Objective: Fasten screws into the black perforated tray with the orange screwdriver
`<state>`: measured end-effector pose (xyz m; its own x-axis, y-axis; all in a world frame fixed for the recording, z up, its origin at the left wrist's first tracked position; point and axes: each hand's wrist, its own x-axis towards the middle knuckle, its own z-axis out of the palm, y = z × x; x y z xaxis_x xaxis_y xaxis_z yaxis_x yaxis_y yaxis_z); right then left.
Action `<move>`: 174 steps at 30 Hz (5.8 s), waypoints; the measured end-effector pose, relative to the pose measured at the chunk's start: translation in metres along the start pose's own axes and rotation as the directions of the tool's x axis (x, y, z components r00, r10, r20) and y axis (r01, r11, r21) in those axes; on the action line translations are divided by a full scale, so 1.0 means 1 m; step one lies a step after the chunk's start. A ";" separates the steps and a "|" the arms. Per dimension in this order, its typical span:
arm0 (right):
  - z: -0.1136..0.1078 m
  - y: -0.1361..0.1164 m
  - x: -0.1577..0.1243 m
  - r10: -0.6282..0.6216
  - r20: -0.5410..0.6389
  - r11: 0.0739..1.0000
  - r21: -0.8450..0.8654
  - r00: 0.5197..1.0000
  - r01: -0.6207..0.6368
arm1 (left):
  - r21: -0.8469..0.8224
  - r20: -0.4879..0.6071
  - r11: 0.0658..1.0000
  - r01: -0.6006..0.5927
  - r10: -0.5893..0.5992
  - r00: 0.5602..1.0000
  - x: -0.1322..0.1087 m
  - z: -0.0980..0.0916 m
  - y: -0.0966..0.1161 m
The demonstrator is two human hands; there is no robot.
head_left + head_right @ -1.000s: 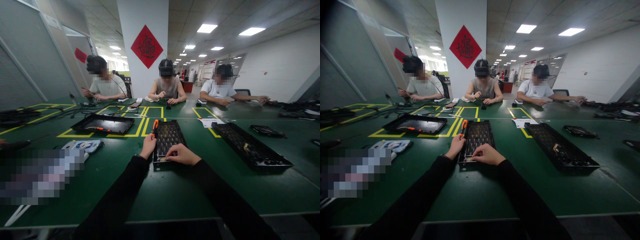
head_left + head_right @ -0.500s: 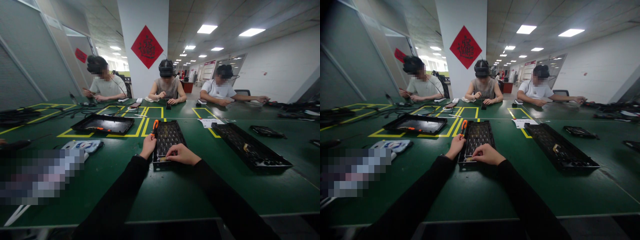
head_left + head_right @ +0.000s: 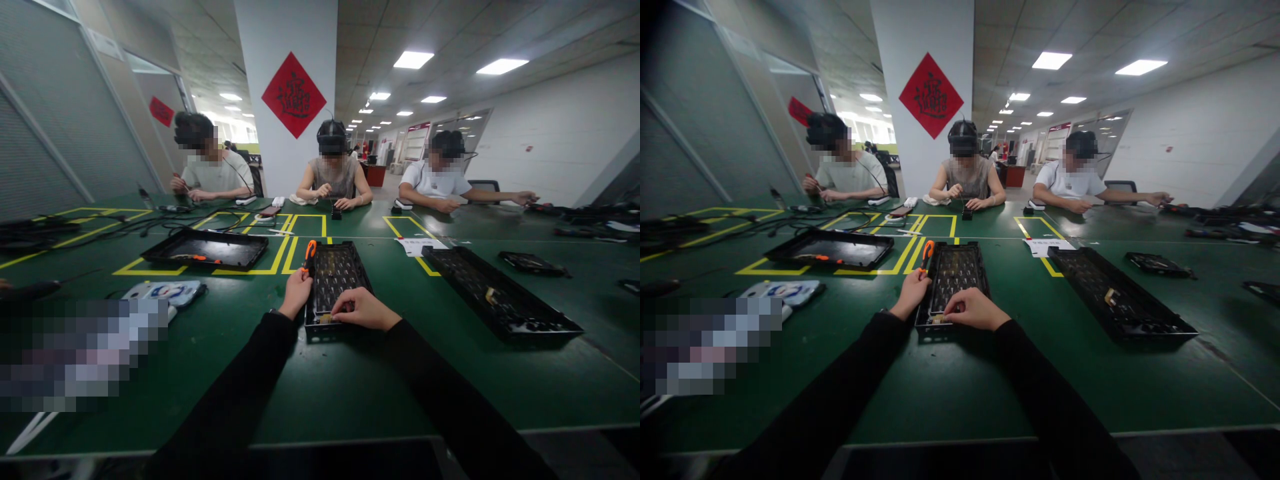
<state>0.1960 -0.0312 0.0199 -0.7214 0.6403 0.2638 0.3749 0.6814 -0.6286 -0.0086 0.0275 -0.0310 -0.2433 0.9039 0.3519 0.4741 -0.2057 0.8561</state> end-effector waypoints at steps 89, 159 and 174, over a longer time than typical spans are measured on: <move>0.001 0.000 0.000 0.028 -0.011 0.998 0.052 1.000 -0.028 | 0.028 0.002 0.999 -0.025 0.025 1.000 0.001 0.001 -0.003; 0.001 0.001 0.000 0.022 0.005 0.998 0.051 1.000 -0.023 | 0.044 0.004 0.999 -0.029 0.029 1.000 0.003 0.002 -0.007; 0.001 0.000 0.000 0.031 0.005 0.998 0.051 1.000 -0.031 | -0.021 -0.005 1.000 -0.009 0.009 1.000 0.002 0.003 -0.008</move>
<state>0.1955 -0.0318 0.0192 -0.7123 0.6594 0.2407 0.3673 0.6423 -0.6727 -0.0103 0.0319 -0.0383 -0.2432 0.9002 0.3612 0.4583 -0.2216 0.8607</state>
